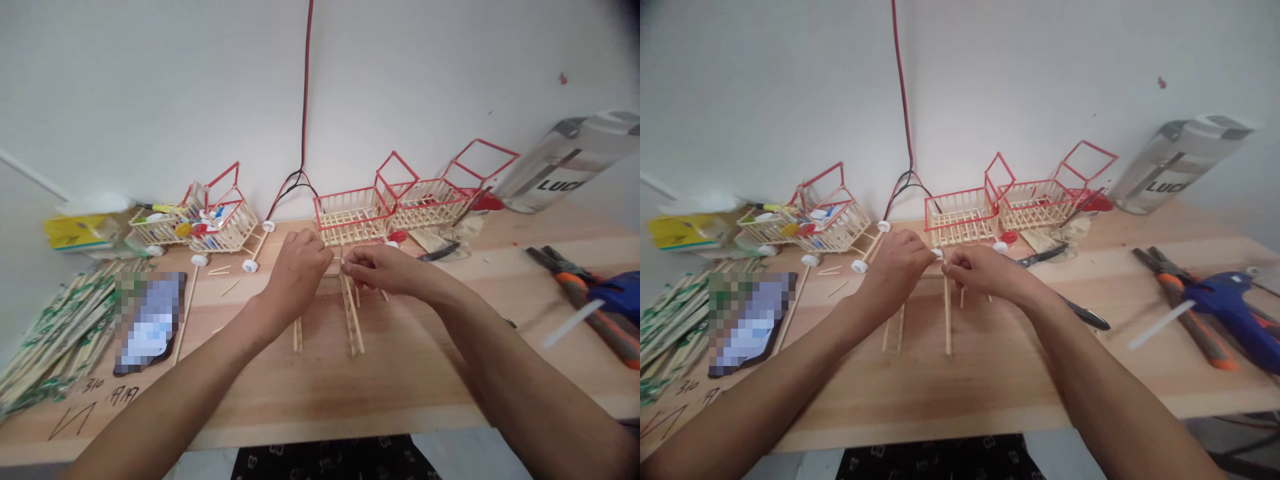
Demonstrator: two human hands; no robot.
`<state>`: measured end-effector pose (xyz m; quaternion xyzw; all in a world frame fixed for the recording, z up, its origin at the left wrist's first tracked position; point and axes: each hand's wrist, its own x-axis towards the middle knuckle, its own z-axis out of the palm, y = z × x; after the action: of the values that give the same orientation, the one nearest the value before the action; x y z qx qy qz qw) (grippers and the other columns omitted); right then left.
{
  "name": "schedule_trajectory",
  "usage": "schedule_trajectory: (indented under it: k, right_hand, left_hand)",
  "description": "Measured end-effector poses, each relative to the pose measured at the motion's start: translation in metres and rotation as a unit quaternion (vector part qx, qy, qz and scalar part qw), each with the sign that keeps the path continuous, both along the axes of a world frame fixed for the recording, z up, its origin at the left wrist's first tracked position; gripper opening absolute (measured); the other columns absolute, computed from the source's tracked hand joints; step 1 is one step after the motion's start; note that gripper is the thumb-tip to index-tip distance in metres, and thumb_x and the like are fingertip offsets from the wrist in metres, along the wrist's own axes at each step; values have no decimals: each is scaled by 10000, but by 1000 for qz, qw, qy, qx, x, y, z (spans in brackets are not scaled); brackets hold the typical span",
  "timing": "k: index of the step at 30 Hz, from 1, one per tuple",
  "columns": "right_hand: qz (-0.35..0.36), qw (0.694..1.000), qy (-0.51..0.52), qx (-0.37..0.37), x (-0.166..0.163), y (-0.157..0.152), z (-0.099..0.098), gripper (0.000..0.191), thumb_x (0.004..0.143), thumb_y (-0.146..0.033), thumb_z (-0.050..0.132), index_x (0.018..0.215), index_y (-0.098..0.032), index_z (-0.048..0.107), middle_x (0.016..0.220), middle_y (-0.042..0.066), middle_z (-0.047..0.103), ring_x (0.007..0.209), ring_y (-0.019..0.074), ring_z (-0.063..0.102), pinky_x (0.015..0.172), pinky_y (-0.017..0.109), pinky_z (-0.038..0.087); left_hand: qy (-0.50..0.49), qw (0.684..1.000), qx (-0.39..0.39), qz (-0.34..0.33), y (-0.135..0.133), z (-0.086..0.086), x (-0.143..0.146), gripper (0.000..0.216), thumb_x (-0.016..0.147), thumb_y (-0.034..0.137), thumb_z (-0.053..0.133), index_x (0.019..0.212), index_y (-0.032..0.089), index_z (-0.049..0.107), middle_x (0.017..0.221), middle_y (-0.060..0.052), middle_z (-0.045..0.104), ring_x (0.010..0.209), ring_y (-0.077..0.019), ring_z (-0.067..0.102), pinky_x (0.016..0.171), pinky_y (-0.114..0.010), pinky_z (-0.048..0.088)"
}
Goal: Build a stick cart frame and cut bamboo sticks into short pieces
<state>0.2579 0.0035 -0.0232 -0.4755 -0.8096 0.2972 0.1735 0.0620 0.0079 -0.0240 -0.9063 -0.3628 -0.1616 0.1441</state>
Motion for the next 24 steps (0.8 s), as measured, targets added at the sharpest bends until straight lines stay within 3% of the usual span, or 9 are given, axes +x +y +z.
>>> schedule_trajectory:
  k: [6, 9, 13, 18, 22, 24]
  right_hand:
    - [-26, 1000, 9, -1, -2, 3, -2, 292, 874, -364, 490, 632, -201, 500, 586, -11, 577, 508, 113, 485, 494, 238, 337]
    - [-68, 996, 62, 10, -1, 6, -8, 197, 853, -372, 525, 756, -205, 566, 658, 2, 625, 575, 136, 539, 513, 242, 370]
    - [-74, 990, 103, 68, 0, 8, -13, 189, 841, -392, 565, 889, -215, 614, 698, -4, 636, 617, 141, 553, 553, 245, 394]
    - [-88, 985, 94, 118, -6, 4, -9, 197, 836, -379, 595, 923, -210, 645, 715, -10, 632, 619, 130, 528, 568, 242, 380]
    - [-93, 980, 90, 149, -11, 1, -7, 125, 855, -299, 585, 899, -200, 647, 681, -21, 596, 605, 121, 499, 565, 241, 354]
    - [-88, 978, 86, 167, -12, 1, -7, 119, 865, -281, 575, 822, -193, 643, 658, -23, 576, 600, 120, 486, 563, 245, 336]
  left_hand:
    - [3, 1000, -1, 1, -1, -3, -2, 143, 881, 156, 551, 770, 170, 639, 780, -50, 621, 865, -240, 498, 717, -376, 347]
    - [-12, 1000, -2, 1, -4, -1, -2, 135, 887, 166, 547, 783, 170, 635, 778, -49, 620, 869, -235, 503, 729, -366, 359]
    - [-128, 991, 18, 22, -12, 15, -5, 120, 907, 240, 538, 835, 167, 601, 826, -51, 635, 857, -208, 523, 744, -330, 375]
    - [-285, 953, 22, 100, -24, 42, -16, 265, 947, 248, 447, 694, 179, 484, 618, 28, 473, 597, -122, 432, 592, -262, 311]
    - [-314, 942, 5, 119, -24, 46, -23, 360, 950, 283, 442, 605, 183, 420, 543, 50, 359, 525, -107, 355, 551, -263, 269]
    - [-292, 949, -15, 116, -21, 41, -23, 347, 943, 276, 453, 610, 180, 452, 548, 42, 415, 539, -112, 395, 561, -260, 291]
